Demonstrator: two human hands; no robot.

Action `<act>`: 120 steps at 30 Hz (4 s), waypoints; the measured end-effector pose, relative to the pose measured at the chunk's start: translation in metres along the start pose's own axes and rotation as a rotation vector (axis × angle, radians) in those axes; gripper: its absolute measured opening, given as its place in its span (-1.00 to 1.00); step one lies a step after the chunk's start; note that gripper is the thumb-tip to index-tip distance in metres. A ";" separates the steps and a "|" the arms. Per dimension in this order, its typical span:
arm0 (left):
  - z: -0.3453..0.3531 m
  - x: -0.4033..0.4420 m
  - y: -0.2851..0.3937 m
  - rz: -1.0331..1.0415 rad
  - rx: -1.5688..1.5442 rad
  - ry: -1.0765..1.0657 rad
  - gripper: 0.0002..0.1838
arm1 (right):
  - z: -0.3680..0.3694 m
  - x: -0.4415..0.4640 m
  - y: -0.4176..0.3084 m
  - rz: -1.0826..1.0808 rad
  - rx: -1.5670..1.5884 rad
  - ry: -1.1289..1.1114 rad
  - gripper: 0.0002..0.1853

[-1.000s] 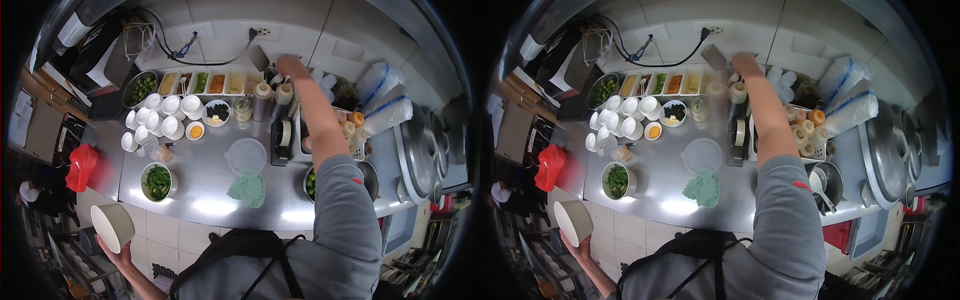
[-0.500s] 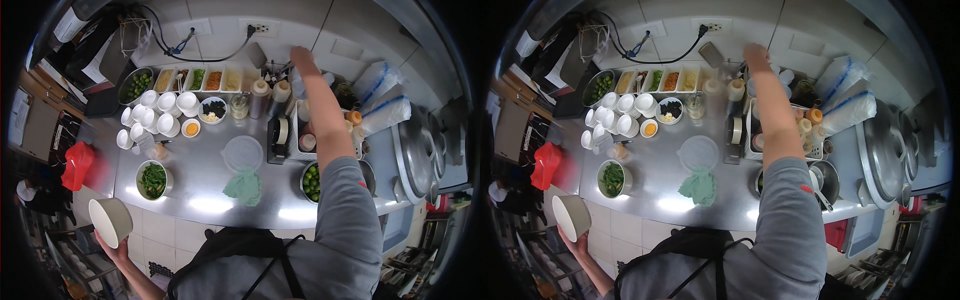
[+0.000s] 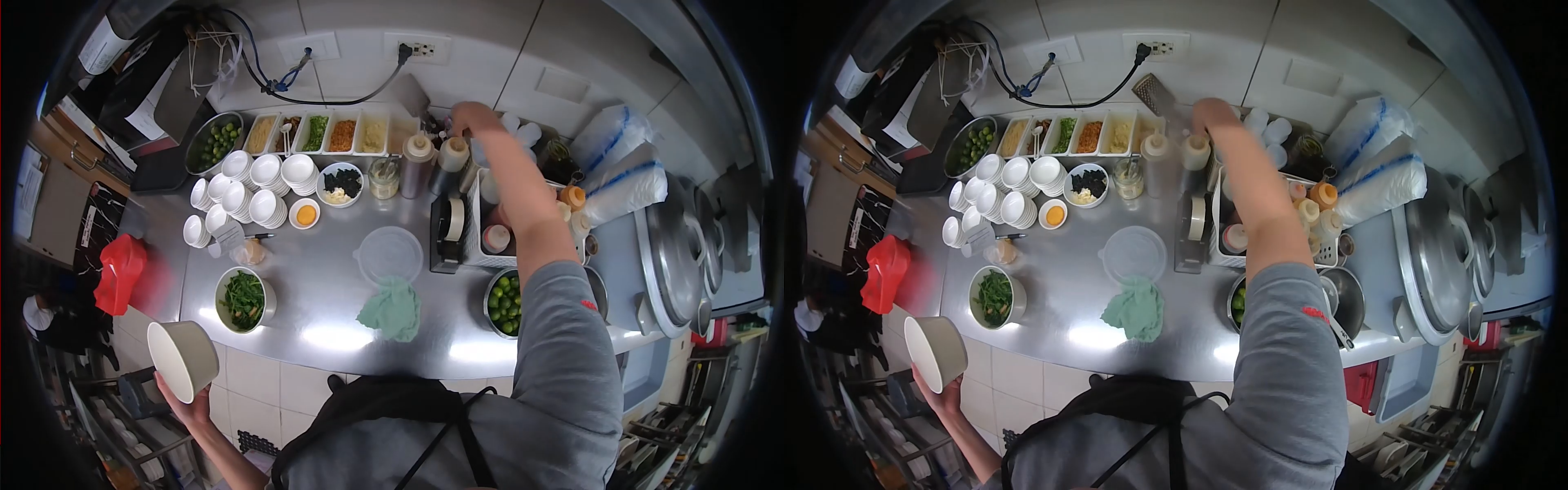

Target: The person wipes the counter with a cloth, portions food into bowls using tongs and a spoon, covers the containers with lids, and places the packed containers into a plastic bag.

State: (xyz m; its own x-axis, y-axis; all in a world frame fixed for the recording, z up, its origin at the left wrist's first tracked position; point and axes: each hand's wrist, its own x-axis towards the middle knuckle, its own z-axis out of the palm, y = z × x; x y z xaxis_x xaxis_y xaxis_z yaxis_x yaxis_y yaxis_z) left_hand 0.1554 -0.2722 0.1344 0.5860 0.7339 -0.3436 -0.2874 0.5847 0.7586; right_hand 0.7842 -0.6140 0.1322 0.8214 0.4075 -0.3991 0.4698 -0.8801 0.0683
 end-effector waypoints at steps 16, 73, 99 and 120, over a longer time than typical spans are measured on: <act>0.016 0.014 -0.015 -0.035 0.001 0.022 -0.46 | -0.002 0.013 -0.015 -0.183 0.101 -0.224 -0.15; 0.007 0.031 -0.020 -0.049 0.015 -0.093 -0.44 | 0.038 -0.108 0.002 -0.449 0.035 0.161 -0.43; 0.125 0.082 -0.051 -0.179 0.211 -0.360 -0.41 | 0.224 -0.421 0.174 0.900 0.222 0.256 -0.80; 0.093 0.064 -0.019 -0.146 0.152 -0.335 -0.43 | 0.242 -0.414 0.062 0.821 0.488 0.407 -0.61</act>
State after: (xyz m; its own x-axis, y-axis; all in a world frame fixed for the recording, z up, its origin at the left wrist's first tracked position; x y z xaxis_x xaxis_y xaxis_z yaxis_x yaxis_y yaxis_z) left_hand 0.2688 -0.2686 0.1499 0.8344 0.4788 -0.2732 -0.0824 0.5984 0.7970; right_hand 0.3949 -0.8958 0.0808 0.9192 -0.3903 -0.0517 -0.3911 -0.8901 -0.2340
